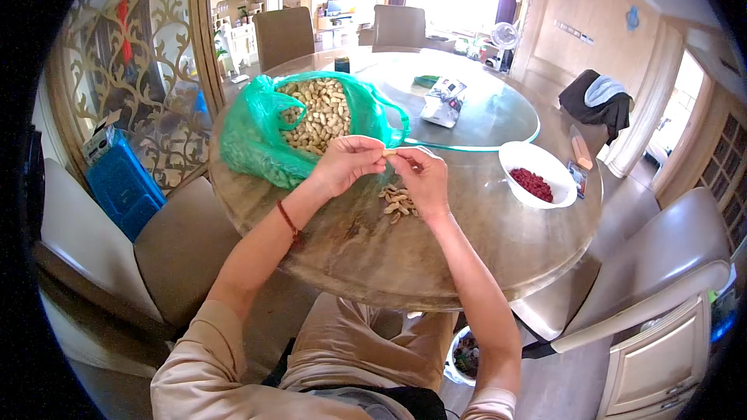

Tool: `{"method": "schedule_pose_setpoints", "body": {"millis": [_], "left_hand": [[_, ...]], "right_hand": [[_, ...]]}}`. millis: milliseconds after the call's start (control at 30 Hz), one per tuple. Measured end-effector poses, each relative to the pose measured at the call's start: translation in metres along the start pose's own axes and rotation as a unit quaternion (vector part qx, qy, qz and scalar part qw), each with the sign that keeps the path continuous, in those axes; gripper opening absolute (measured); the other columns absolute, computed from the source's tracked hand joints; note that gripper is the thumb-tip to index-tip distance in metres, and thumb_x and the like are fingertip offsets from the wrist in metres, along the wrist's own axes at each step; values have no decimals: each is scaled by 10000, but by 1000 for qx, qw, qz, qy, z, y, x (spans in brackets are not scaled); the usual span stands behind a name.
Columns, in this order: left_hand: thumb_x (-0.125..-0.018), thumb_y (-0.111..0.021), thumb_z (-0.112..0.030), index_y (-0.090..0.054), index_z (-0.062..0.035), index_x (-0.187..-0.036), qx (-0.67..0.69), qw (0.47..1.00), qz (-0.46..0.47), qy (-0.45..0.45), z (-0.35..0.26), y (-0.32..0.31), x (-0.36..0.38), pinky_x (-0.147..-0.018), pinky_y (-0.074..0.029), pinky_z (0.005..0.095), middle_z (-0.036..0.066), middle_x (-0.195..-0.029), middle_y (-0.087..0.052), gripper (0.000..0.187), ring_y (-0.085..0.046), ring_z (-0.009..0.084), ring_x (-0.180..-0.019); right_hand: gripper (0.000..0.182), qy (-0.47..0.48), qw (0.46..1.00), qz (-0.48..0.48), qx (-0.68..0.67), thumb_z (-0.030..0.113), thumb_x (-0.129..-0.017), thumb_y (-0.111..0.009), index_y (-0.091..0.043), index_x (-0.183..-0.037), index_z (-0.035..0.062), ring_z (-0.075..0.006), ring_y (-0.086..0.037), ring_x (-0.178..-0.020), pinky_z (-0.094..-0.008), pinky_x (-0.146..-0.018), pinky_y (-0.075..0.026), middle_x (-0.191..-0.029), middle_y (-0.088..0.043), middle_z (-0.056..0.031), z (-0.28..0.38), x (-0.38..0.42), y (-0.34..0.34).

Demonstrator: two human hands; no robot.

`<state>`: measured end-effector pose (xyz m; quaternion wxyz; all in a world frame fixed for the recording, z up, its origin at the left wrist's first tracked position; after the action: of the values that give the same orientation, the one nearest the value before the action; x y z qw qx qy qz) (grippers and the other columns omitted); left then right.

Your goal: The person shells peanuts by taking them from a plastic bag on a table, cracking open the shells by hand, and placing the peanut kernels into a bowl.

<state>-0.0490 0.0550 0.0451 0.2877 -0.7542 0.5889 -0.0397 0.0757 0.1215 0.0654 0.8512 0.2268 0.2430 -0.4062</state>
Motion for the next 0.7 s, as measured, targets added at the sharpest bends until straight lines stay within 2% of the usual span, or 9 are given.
{"method": "schedule_pose_setpoints", "body": {"millis": [67, 100, 167, 267, 500, 567, 700], "left_hand": [[-754, -656, -6, -622, 33, -873, -132, 988, 30, -70, -8, -8, 1, -639, -518, 239, 88, -792, -642, 130, -618, 135, -691], [-754, -656, -6, -622, 33, -873, -130, 988, 30, -72, -7, -9, 2, -639, -518, 239, 88, -792, -642, 130, -618, 135, -691], [-745, -660, 4, -628, 25, -851, -211, 966, 8, -147, -16, -11, 4, -634, -498, 214, 64, -763, -641, 113, -603, 101, -678], [-743, -652, 22, -627, 20, -847, -228, 954, -2, -192, -20, -17, 8, -638, -491, 205, 55, -781, -642, 107, -595, 83, -685], [-741, -666, -4, -629, 16, -875, -204, 960, 7, -191, -11, -19, 8, -635, -482, 199, 33, -794, -625, 141, -583, 63, -701], [-746, -670, -31, -632, 9, -938, -293, 942, 27, -161, -9, -23, 8, -639, -477, 194, 20, -785, -616, 200, -580, 59, -712], [-750, -671, -51, -627, -8, -1003, -319, 937, 61, -130, 1, -24, 5, -641, -473, 187, 28, -794, -628, 261, -578, 56, -720]], "right_hand": [[138, -8, 999, -1, -48, 100, -777, -641, -659, -878, 7, -59, -540, -633, -210, -567, -439, -726, -621, -18, 0, 0, 2], [138, -7, 999, 0, -46, 100, -777, -641, -659, -878, 7, -59, -540, -633, -210, -567, -439, -726, -621, -18, 1, 0, 2], [149, -44, 998, -8, -50, 105, -781, -645, -661, -878, -6, -45, -523, -589, -190, -512, -426, -687, -613, -10, -3, 1, 2], [169, -59, 994, -18, -93, 118, -783, -650, -660, -875, -23, -41, -512, -553, -180, -472, -414, -650, -602, -8, -2, 1, -1], [157, -85, 989, -14, -118, 120, -778, -651, -661, -831, -27, -50, -531, -560, -192, -486, -427, -662, -619, -14, -13, 3, -1], [146, -22, 999, -23, -8, 112, -764, -649, -659, -821, -21, -74, -564, -574, -222, -521, -451, -666, -641, -43, -10, 0, 3], [143, -7, 996, -13, 91, 113, -748, -643, -655, -816, -12, -112, -595, -585, -251, -555, -462, -667, -646, -87, 2, 1, 7]]}}
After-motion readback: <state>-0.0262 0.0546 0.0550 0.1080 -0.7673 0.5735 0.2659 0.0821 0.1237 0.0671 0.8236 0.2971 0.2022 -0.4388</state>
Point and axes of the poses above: each hand's wrist, its own x-axis away from the middle knuckle, its own y-axis out of the back of the hand, z = x × y, the point moved 8 cm from there along -x, towards the middle knuckle
